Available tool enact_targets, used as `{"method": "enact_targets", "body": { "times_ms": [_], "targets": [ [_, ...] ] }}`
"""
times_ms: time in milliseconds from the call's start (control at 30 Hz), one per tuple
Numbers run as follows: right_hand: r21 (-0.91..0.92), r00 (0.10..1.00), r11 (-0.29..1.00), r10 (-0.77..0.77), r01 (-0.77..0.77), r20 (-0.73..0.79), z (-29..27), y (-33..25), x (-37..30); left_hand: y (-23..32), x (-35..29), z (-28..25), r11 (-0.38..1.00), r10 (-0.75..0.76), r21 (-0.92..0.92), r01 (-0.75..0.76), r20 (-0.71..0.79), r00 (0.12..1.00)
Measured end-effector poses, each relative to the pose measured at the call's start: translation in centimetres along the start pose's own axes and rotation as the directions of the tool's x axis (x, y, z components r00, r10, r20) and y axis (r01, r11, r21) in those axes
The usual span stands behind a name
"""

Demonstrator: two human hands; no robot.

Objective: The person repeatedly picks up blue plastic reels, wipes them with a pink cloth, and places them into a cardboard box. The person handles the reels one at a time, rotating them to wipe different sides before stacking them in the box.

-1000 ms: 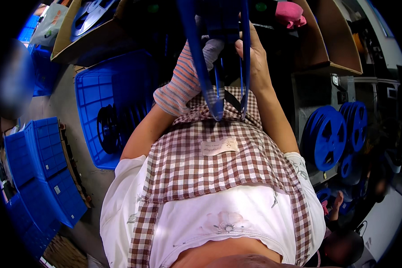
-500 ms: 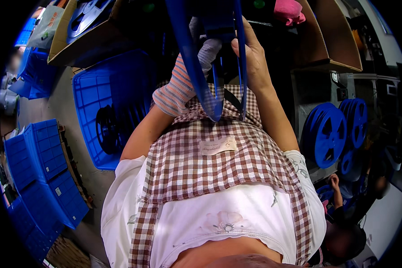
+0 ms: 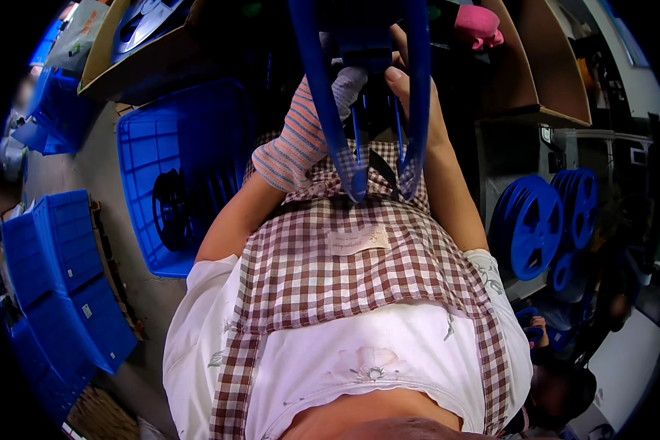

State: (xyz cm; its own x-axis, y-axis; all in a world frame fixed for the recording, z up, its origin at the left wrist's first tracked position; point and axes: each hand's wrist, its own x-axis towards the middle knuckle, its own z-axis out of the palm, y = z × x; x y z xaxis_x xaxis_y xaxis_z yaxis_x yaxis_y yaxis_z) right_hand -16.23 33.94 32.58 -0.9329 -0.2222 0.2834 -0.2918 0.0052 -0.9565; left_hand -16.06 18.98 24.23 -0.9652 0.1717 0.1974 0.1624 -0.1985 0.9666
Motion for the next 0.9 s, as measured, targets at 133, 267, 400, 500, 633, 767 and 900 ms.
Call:
{"method": "enact_targets", "body": {
  "times_ms": [133,267,400,500,633,767,900],
  "targets": [
    [-0.041,1.0,0.999,0.021,-0.022,-0.019,-0.2,0.7,-0.4,0.4,0.0,0.5,0.998,0.069,-0.001,-0.069,-0.033,0.997],
    [0.016,0.999,0.999,0.044,-0.044,-0.027,0.0,0.7,-0.2,0.5,0.1,0.4,0.998,0.061,-0.024,-0.061,-0.033,0.998],
    [-0.184,0.999,0.982,0.049,-0.05,-0.01,0.0,-0.2,-0.2,1.1,0.1,-0.2,0.985,0.043,-0.167,-0.047,-0.03,0.999],
    [-0.289,0.99,0.955,0.102,-0.07,0.097,-0.3,-3.1,0.3,2.2,-0.3,-0.4,0.895,0.005,-0.447,-0.007,-0.006,1.0],
    [-0.573,0.975,0.799,-0.071,0.183,0.212,-1.2,-4.4,1.6,7.3,-1.4,-0.5,0.917,0.13,-0.377,-0.126,-0.017,0.991],
    [-0.634,0.96,0.757,0.032,0.159,0.28,-2.0,-6.6,3.2,7.6,-0.2,-1.1,0.964,0.142,-0.226,-0.137,0.003,0.99],
    [-0.724,0.913,0.658,0.135,0.208,0.385,-4.2,-10.4,4.6,4.3,-0.2,-6.4,0.976,0.163,-0.152,-0.155,0.045,0.986]
  ]
}}
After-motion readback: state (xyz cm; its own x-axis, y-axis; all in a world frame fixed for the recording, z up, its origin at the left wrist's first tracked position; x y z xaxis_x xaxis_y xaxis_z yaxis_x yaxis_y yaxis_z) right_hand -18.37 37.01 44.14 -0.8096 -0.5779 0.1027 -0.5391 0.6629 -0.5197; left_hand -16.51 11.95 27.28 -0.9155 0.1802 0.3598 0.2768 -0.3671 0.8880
